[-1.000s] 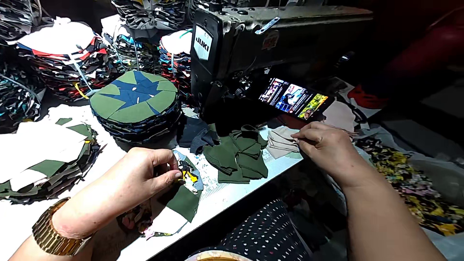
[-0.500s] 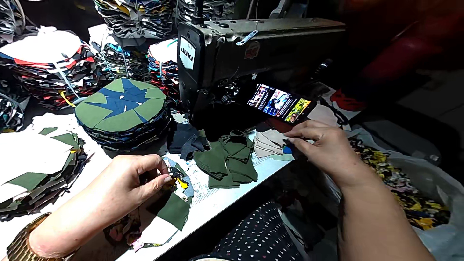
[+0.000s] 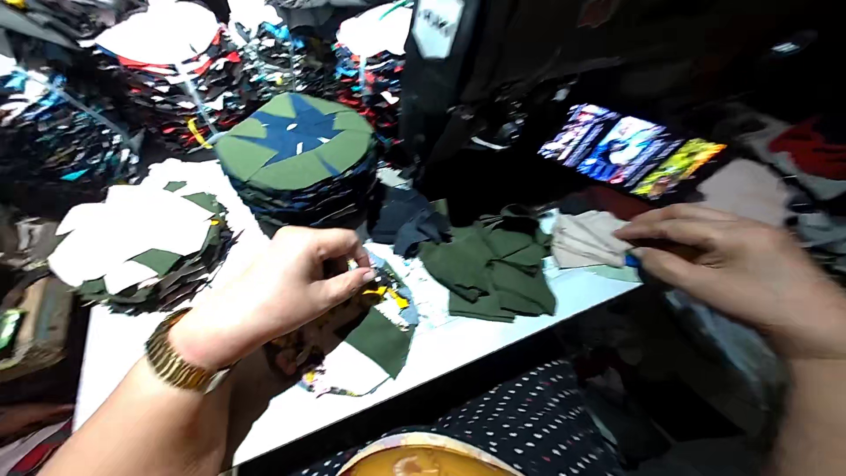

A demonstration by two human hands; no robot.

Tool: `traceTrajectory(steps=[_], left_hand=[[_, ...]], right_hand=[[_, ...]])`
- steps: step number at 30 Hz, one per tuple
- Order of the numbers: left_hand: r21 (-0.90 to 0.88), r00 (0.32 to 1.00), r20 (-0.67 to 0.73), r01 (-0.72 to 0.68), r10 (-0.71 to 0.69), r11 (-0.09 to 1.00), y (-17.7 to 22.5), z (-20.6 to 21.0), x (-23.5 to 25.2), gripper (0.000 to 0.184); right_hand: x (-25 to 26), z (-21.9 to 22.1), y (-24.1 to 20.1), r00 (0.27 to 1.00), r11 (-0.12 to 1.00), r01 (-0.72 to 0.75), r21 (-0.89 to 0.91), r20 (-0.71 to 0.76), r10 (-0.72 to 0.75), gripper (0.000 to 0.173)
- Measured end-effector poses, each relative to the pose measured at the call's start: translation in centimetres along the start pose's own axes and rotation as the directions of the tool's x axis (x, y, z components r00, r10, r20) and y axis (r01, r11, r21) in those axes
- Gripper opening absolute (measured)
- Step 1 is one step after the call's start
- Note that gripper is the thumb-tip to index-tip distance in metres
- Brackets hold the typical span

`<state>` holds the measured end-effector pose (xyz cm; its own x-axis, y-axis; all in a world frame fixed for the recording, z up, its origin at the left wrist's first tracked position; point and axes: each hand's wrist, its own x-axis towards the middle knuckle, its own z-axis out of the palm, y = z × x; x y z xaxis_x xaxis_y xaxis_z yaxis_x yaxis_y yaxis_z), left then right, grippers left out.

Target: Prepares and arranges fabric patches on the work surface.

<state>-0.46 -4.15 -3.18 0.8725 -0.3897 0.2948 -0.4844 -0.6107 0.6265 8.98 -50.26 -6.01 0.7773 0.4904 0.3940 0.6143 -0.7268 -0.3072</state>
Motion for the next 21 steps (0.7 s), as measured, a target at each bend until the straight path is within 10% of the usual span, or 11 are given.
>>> traceTrajectory(steps=[21], left_hand=[[-0.032,0.996,-0.041,0.078,-0.079,0.996,-0.1,0.2,-0.2,0.012]], right_hand=[[1.4,0.5,-0.7,0.980,0.990,-0.141,0.008,-0.143,0.141,0.020]])
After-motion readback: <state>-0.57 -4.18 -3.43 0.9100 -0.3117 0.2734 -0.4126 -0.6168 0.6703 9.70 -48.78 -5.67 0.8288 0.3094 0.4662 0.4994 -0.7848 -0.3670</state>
